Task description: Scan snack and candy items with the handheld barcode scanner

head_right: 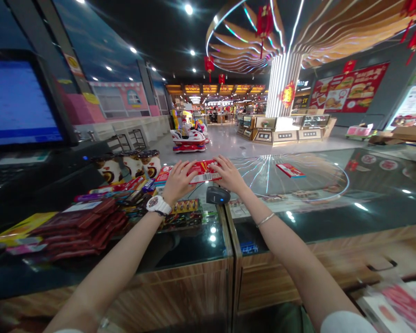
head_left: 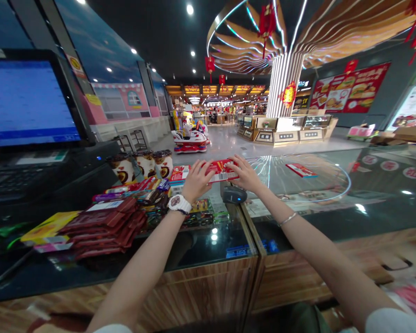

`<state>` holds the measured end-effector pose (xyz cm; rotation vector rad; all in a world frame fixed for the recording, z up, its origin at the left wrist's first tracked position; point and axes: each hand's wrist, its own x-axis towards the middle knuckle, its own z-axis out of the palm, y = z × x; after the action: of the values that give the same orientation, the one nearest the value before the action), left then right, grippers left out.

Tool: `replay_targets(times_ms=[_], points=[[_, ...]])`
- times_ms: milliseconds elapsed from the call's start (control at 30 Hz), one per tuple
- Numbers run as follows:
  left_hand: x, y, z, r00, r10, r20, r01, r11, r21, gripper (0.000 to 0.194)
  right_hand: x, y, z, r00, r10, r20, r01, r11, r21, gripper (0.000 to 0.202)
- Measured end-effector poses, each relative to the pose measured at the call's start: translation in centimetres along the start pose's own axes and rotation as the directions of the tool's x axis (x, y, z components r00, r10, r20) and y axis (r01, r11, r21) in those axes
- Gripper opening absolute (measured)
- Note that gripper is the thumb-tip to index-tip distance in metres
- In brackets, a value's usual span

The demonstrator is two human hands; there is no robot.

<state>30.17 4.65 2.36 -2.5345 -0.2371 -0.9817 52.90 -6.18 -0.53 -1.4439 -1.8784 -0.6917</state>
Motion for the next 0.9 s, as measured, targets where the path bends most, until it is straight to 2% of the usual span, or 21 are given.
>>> replay_targets(times_ms=[133,367,500,600,667,733,833,900], points=[[-0.1,0.1,0.1,1.0,-0.012,-0.004,0.012,1.0,0.007,0.039,-0.2,0.4,-0.2,0.999,-0.012,0.038,0.014,0.998,-0.063,0.058],[-0.4,0.0,0.8,0.999,-0.032,0.012,0.032,0.999,0.0,0.041,-0.2,0.4,-0.2,0.996,0.005,0.084,-0.003,1.0,-0.015,0.057],[-0.7,-0.5,0.9,0.998,-0.055,0.017,0.055,0.998,-0.001,0.038,-0.1,1.2,-1.6,0.996,-0.005,0.091,0.003,1.0,0.019,0.058],[-1.0,-0.9,1.0,0.997,-0.082,0.005,0.082,0.997,0.0,0.036,-0.8,2.5,-2.8,0.996,0.045,0.073,-0.05,0.997,0.063,0.05],[-1.1,-1.1,1.0,0.995,-0.096,-0.002,0.096,0.995,-0.002,0.036,-1.7,3.3,-3.1,0.985,0.09,0.145,-0.106,0.988,0.112,0.047],[-1.2,-1.2,1.0,0.994,-0.105,-0.007,0.105,0.995,-0.002,0.035,-2.6,3.8,-2.9,0.953,0.096,0.287,-0.148,0.976,0.163,0.049],[-1.4,-1.2,1.0,0.994,-0.109,-0.008,0.109,0.994,0.006,0.033,-3.3,3.7,-2.1,0.878,0.041,0.477,-0.178,0.953,0.246,0.063],[-1.5,-1.1,1.0,0.994,-0.109,-0.002,0.109,0.994,0.015,0.032,-3.4,3.4,-1.6,0.844,-0.011,0.536,-0.179,0.937,0.301,0.069]])
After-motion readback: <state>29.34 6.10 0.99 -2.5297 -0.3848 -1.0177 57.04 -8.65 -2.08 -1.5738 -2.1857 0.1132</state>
